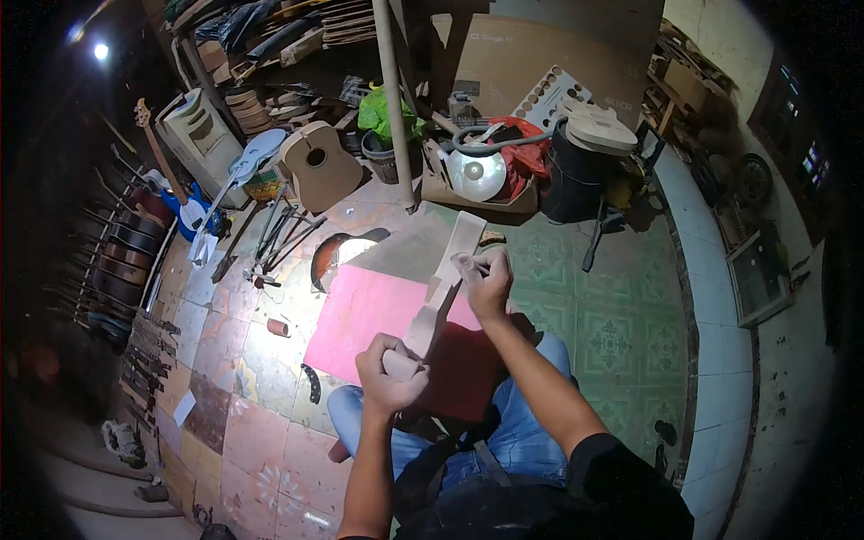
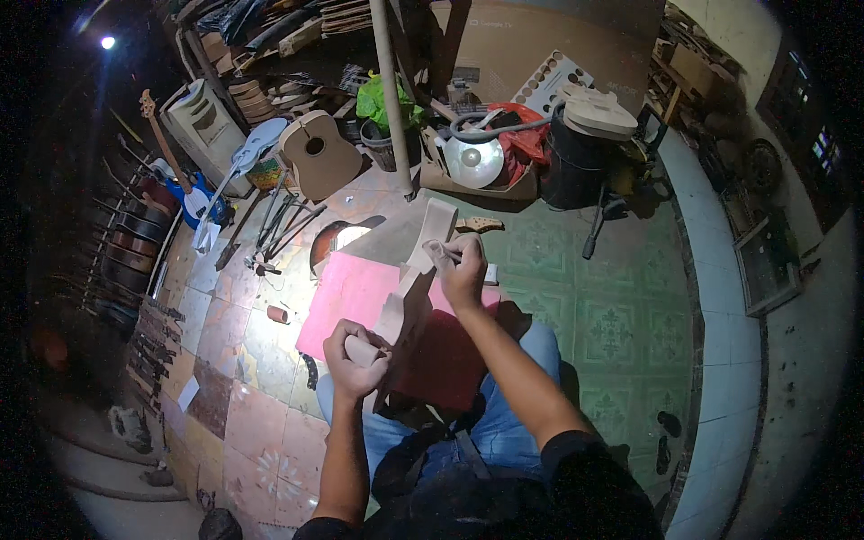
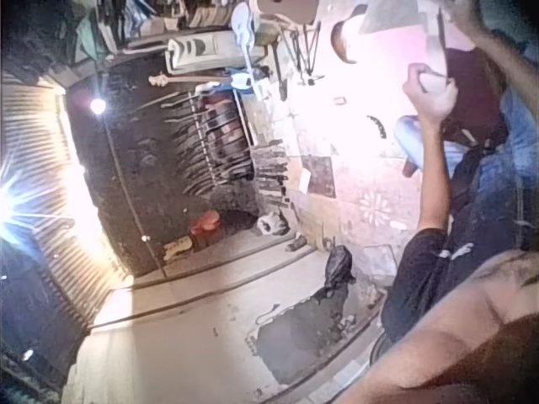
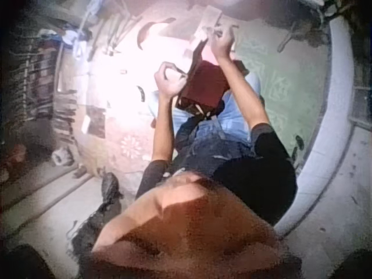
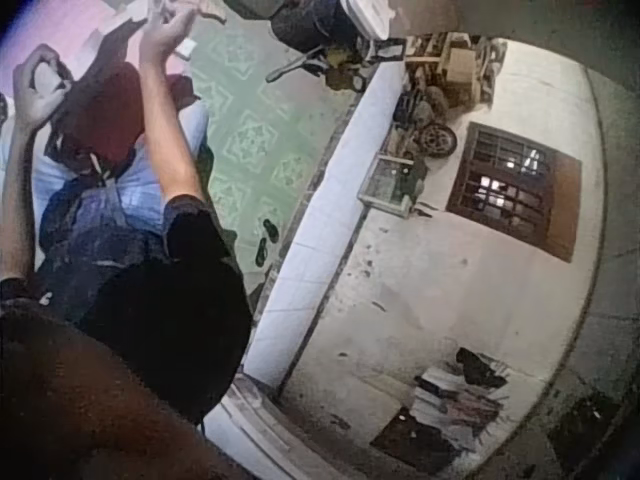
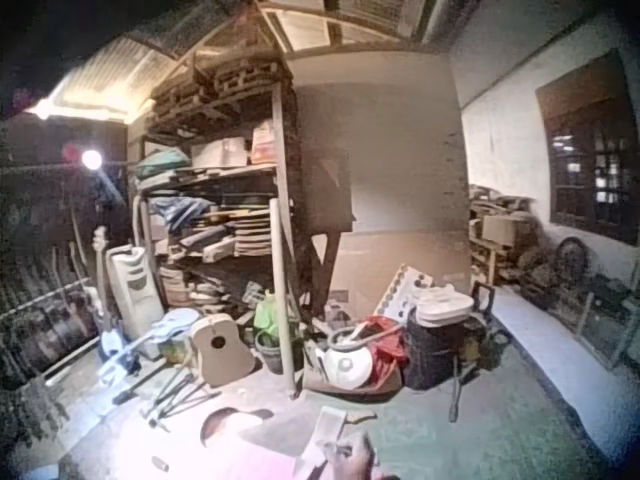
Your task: The person sands the inner curves and edges of a wooden electric guitar body using a sanding block and sandpaper, turning the body over and repositioning it several times.
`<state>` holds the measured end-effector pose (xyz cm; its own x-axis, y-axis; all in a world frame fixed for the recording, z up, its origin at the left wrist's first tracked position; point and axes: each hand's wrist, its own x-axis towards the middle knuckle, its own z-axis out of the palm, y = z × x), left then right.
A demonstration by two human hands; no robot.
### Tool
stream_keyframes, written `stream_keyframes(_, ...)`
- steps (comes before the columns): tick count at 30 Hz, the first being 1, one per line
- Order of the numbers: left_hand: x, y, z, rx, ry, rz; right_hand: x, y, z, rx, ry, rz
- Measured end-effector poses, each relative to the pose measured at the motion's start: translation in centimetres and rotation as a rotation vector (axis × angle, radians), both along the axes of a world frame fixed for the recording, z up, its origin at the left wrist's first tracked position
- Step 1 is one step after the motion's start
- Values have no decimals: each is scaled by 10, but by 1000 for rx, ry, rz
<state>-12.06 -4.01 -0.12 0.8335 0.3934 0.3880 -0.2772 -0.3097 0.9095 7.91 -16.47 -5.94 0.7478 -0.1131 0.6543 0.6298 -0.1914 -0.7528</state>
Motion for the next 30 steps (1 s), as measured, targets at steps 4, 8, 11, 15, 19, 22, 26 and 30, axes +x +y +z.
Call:
stream_keyframes(4, -2, 2, 2, 3, 50, 6, -22, 8, -21, 79, 217, 153)
stream_keyframes(8, -3, 5, 1, -51, 40, -3, 12, -11, -8, -103, -108, 78)
stream_keyframes(11, 1, 12, -8, -73, -24, -25, -14, 3, -19, 8, 98, 122)
stream_keyframes(15, -5, 19, -11, -83, -26, -47, 23, -13, 23, -165, -110, -23)
stream_keyframes(19, -5, 16, -9, -123, -45, -34, -1, 6, -4, -207, -200, 16)
stream_keyframes(22, -3, 15, -6, -125, -19, -22, 26, -8, 11, -239, -234, 11)
stream_keyframes(26, -3, 5, -3, -32, 15, 2, 4, -2, 22, -300, -239, -74)
stream_keyframes(30, -4, -2, -2, 34, 15, 42, 26, -21, 44, -449, -282, -39)
